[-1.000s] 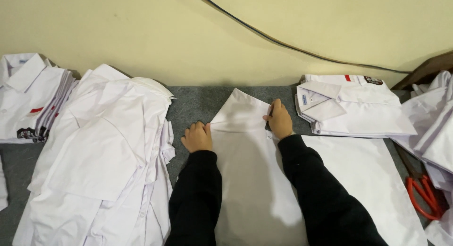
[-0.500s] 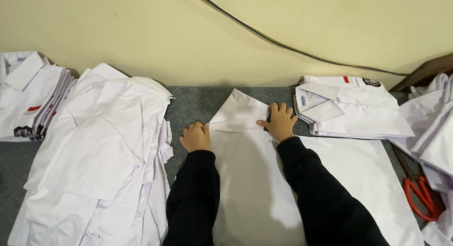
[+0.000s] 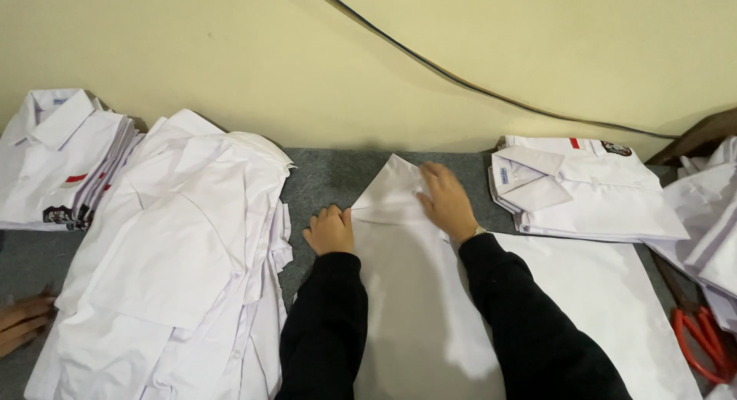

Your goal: Folding a white uniform shirt on a flat work surface in a factory setting.

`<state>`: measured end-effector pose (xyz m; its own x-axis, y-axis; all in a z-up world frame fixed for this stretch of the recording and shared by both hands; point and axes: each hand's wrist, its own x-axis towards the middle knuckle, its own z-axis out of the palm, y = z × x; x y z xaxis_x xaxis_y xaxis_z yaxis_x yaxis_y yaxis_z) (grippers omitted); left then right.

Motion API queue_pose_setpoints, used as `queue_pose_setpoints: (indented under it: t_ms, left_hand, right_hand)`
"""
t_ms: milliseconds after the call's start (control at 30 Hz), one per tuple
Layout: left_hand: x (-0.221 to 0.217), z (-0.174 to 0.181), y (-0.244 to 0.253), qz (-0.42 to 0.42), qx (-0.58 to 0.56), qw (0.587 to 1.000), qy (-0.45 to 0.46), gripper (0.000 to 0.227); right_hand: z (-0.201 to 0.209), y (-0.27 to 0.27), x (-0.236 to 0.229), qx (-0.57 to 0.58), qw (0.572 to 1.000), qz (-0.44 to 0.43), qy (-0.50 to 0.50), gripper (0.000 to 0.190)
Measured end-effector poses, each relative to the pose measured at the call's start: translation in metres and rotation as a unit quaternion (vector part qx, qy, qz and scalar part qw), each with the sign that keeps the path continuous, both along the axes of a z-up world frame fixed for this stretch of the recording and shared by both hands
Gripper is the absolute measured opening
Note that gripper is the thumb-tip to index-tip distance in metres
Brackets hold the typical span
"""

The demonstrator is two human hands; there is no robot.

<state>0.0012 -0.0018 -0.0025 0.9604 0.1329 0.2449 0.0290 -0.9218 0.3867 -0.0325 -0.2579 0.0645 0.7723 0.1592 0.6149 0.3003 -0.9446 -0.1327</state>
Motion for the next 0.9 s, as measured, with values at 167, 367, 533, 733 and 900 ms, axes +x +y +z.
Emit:
queue_pose_setpoints:
  t_ms: [167,367,533,733,900]
  left_hand:
    - [0.003,-0.002,-0.001,0.004,-0.007,1.0,0.001,0.031]
    - [0.006,-0.004,-0.001,0.002,-0.011,1.0,0.006,0.031]
    - [0.007,-0.004,-0.001,-0.001,0.008,1.0,0.011,0.031]
    - [0.002,0.01,-0.001,-0.001,0.013,1.0,0.017,0.026]
    - [-0.005,0.034,-0.003,-0.208,-0.074,0.971,-0.09,0.01]
  right_hand:
    - [-0.015,0.026,0.01,-0.071,0.961,0.149,0.223,0.062]
    - [0.004,0.017,0.026,-0.082,0.92,0.147,0.355,0.065]
    - [0.0,0.004,0.049,-0.088,0.922,0.103,0.364,0.066]
    - [-0.021,0.006,0.063,-0.129,0.935,0.024,0.329,0.068]
    - [-0.039,0.023,0.068,-0.174,0.953,0.035,0.246,0.061]
